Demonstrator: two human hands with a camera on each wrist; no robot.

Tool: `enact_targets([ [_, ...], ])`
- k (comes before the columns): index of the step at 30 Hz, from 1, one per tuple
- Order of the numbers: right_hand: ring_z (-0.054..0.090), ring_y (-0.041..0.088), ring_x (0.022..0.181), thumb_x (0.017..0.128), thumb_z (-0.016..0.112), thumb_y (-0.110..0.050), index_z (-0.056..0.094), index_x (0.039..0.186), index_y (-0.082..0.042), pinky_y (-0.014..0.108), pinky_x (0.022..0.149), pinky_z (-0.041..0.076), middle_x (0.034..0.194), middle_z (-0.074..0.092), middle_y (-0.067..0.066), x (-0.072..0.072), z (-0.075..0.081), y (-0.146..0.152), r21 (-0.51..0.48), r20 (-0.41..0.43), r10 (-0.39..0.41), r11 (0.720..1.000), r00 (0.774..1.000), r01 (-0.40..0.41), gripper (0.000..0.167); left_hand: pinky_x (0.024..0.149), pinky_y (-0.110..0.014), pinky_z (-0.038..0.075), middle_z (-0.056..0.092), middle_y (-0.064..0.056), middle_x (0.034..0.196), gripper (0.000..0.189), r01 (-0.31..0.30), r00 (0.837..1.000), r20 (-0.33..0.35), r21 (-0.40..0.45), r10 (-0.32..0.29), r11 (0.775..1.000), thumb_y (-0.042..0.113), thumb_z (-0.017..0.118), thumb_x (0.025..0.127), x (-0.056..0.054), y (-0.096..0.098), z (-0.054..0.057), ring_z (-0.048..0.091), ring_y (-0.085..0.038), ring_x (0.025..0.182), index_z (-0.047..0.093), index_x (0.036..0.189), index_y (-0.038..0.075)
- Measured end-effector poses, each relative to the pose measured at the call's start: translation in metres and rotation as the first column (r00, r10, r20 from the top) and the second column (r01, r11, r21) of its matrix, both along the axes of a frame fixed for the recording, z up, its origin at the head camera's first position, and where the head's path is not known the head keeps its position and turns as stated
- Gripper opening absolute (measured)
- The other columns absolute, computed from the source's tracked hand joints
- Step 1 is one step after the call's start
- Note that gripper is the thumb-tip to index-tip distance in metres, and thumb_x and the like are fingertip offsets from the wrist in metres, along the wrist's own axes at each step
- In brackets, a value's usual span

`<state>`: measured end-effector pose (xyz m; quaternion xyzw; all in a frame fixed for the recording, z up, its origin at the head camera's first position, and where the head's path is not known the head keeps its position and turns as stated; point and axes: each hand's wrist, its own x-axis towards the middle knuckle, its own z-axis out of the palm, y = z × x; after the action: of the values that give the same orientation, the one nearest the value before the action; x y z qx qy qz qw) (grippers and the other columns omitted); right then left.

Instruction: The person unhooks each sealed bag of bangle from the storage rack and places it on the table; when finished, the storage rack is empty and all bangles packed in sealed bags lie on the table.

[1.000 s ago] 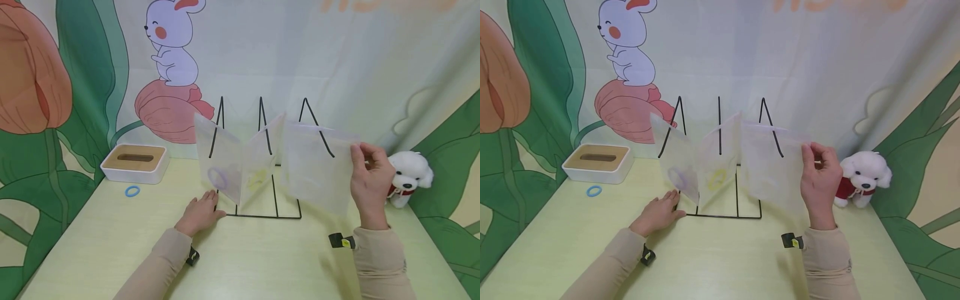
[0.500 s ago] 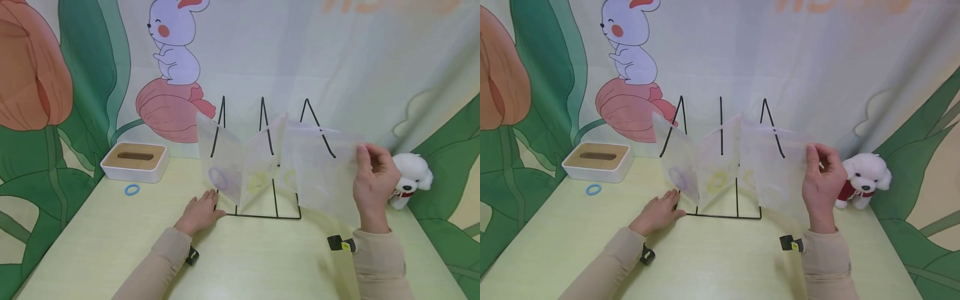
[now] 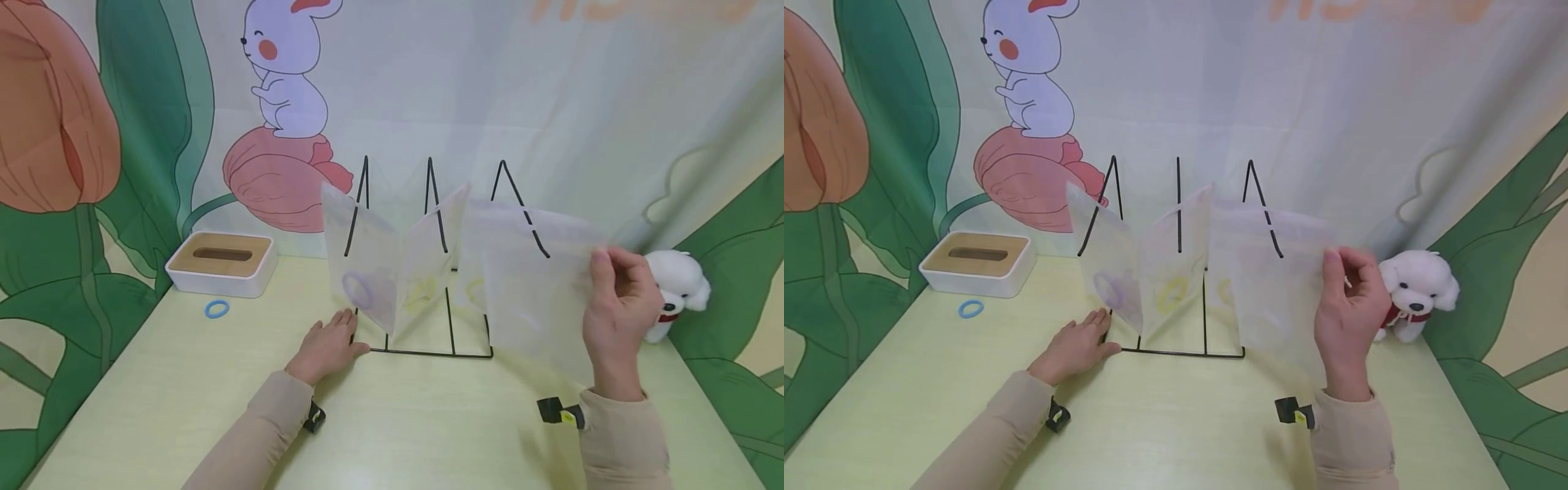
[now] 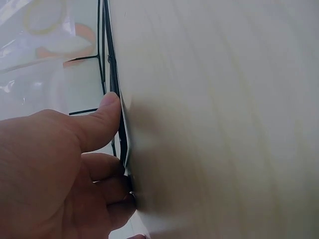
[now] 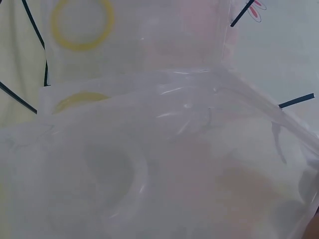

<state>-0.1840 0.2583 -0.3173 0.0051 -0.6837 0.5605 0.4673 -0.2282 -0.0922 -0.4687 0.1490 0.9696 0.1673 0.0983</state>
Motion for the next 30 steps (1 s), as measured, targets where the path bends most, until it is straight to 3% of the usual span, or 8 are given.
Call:
enact_targets([
  [7,0.054,0.011,0.079,0.094,0.064,-0.007,0.068,0.104,0.008,0.022,0.070,0.042,0.091,0.066,-0.002,0.007,-0.008,0.009,0.045,-0.031,0.003,0.999,1.000,-0.001,0.019,0.113,-0.059,0.020,0.025,-0.021,0.156,0.072,-0.004,1.000,-0.006,-0.003,0.004,1.000,0.042,0.054,0.098,0.000,0.000,-0.002,0.023,-0.034,0.144,0.032,0.148,-0.005],
  [20,0.054,0.012,0.077,0.091,0.066,-0.003,0.067,0.100,0.013,0.022,0.069,0.041,0.088,0.066,0.001,0.027,-0.009,0.016,0.014,-0.076,0.025,1.000,0.997,-0.024,0.018,0.113,-0.059,0.019,0.025,-0.020,0.156,0.073,0.000,1.000,-0.009,-0.016,0.000,1.000,0.043,0.054,0.098,-0.001,0.002,-0.001,0.022,-0.033,0.145,0.031,0.149,-0.005],
  [30,0.055,0.013,0.078,0.089,0.066,0.001,0.066,0.098,0.016,0.023,0.069,0.041,0.088,0.068,0.006,0.040,-0.001,0.012,-0.028,-0.145,0.046,0.998,0.988,-0.051,0.017,0.113,-0.060,0.019,0.025,-0.021,0.156,0.073,0.000,1.000,-0.006,-0.003,0.000,1.000,0.041,0.055,0.098,-0.001,0.000,0.000,0.022,-0.034,0.145,0.031,0.148,-0.006],
])
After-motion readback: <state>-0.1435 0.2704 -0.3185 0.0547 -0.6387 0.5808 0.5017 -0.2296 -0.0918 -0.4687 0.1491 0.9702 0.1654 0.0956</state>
